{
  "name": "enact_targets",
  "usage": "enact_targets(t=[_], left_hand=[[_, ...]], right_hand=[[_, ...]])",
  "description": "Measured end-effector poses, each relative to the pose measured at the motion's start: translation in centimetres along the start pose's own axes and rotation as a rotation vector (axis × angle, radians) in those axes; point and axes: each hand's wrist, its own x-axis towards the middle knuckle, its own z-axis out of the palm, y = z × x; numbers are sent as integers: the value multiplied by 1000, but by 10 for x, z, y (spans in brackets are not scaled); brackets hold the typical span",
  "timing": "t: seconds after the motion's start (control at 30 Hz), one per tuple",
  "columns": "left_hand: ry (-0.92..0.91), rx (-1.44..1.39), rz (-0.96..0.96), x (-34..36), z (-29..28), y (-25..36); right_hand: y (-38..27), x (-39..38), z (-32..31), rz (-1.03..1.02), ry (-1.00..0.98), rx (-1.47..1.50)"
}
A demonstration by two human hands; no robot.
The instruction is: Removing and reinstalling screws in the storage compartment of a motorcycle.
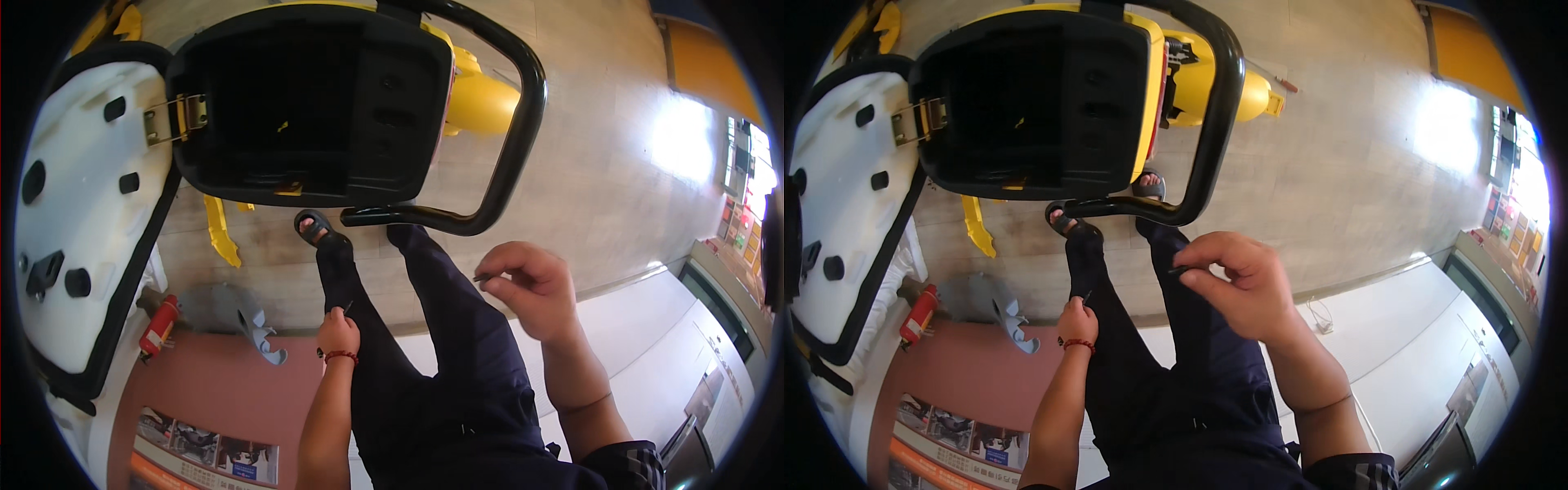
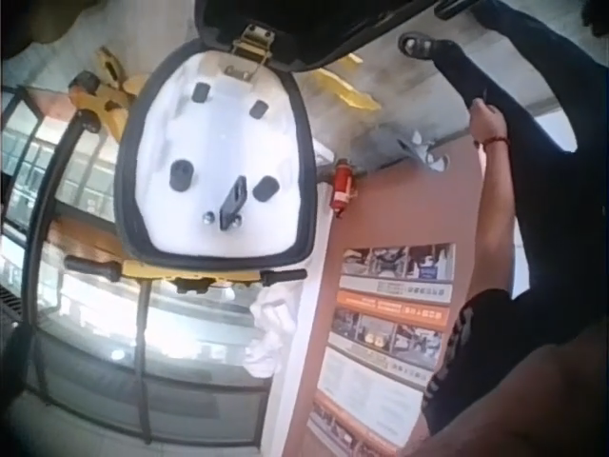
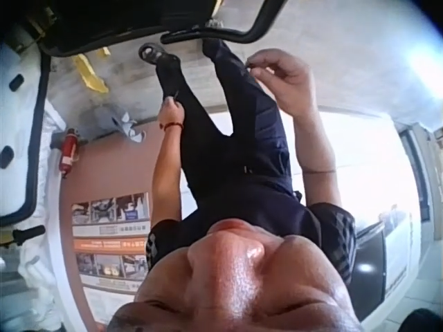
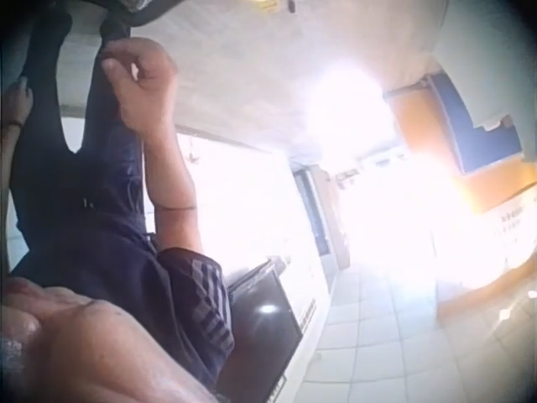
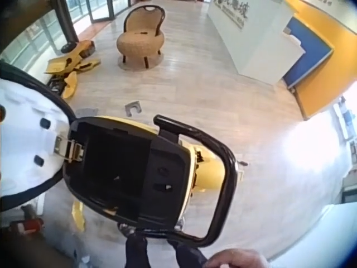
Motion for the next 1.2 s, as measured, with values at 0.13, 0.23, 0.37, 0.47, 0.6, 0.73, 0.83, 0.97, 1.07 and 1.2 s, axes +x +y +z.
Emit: enact_targets(t=[0.13,0.23,0.37,0.47,0.6,0.73,0.83,0.97,1.07,1.2], left_hand=[[-95,22,-9,5,-5,3],[-61,7,35,13,-1,-9],[-47,73,55,22,-10,-12],[-81,107,73,31,-14,-22],[-86,70,92,44,-24,-45],[-146,63,113,59,-37,-69],[-189,63,142,67,-46,-81],[-240,78,174,74,-51,-94],[-260,81,201,78,-53,-103],[-243,59,230,83,-53,-113]], right_hand=[[-15,16,26,-134,4,-162],[-25,35,55,-198,142,-227],[-14,69,80,-340,367,-412],[-2,87,95,-344,528,-460],[3,104,109,-345,642,-585],[10,116,119,-341,725,-634],[11,121,124,-338,756,-723],[12,124,129,-278,822,-775],[3,124,133,-178,844,-768],[2,126,131,-162,843,-784]])
